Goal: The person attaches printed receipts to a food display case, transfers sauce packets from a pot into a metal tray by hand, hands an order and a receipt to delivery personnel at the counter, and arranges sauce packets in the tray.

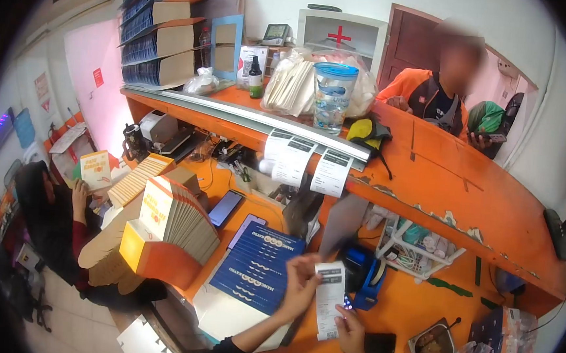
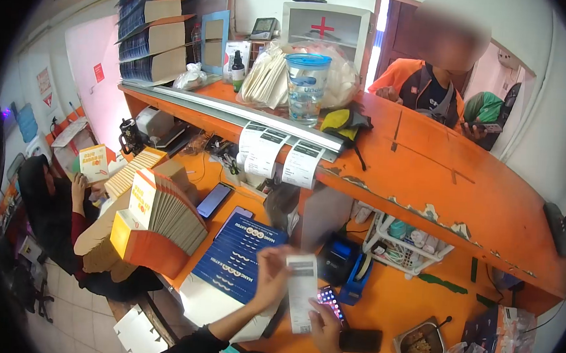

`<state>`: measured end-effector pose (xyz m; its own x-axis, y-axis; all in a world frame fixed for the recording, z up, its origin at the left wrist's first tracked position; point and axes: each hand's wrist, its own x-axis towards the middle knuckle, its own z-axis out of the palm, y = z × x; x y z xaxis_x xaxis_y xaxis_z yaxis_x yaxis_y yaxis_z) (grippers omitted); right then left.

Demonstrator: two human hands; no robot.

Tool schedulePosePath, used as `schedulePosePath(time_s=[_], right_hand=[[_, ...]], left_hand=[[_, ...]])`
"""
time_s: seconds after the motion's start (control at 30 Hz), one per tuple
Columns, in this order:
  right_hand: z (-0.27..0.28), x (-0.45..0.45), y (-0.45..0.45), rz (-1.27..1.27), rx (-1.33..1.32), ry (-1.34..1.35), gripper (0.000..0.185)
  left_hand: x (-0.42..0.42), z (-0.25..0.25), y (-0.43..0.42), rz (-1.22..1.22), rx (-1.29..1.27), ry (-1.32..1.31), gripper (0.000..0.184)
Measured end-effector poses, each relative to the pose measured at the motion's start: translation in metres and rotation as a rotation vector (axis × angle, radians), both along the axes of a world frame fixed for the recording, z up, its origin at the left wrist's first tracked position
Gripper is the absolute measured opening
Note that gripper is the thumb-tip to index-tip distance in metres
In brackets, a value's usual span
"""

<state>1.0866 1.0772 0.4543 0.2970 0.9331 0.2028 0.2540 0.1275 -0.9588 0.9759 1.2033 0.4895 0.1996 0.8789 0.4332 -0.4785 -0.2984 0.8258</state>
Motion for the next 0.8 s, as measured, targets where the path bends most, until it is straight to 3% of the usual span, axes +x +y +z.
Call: schedulePosePath(time_s=[0.1,0.17,0.2,0.27,0.3,0.37,0.43,0.5,0.57,0.7,0.73,0.8], right_hand=[[-0.012,0.006,0.005,-0.045,-0.071,-0.216,0.027],[-0.034,0.015,0.006,0.125,-0.276,-0.542,0.03],[-0.035,0.016,0.006,0.131,-0.271,-0.55,0.03],[-0.03,0.016,0.005,0.127,-0.276,-0.883,0.033],[-0.03,0.016,0.007,0.129,-0.272,-0.891,0.033],[-0.03,0.018,0.01,0.201,-0.303,-0.766,0.033],[-0.028,0.021,0.016,0.21,-0.262,-0.712,0.035],[-0.013,0.02,0.023,0.223,-0.227,-0.651,0.037],[0.03,0.014,0.039,0.295,-0.223,-0.324,0.039],[0.097,0.0,0.069,0.34,0.217,0.234,0.052],[0.117,-0.002,0.076,0.421,0.271,0.286,0.054],[0.149,-0.009,0.084,0.513,0.336,0.354,0.054]], left_hand=[[-0.024,0.04,0.064,0.427,0.102,0.183,0.051],[-0.04,0.07,0.111,0.504,0.213,0.136,0.049],[-0.045,0.08,0.129,0.512,0.213,0.129,0.049],[-0.052,0.095,0.152,0.416,0.355,0.36,0.046],[-0.053,0.096,0.152,0.422,0.356,0.353,0.046],[-0.053,0.099,0.145,0.098,0.195,0.247,0.041],[-0.056,0.081,0.14,0.175,0.304,0.265,0.037],[-0.063,0.079,0.116,-0.012,0.283,0.328,0.036],[-0.066,0.079,0.093,-0.045,0.308,0.321,0.039],[-0.071,0.11,0.031,-0.26,0.241,0.273,0.048],[-0.074,0.112,0.024,-0.328,0.292,0.358,0.058],[-0.076,0.125,0.003,-0.386,0.241,0.393,0.061]])
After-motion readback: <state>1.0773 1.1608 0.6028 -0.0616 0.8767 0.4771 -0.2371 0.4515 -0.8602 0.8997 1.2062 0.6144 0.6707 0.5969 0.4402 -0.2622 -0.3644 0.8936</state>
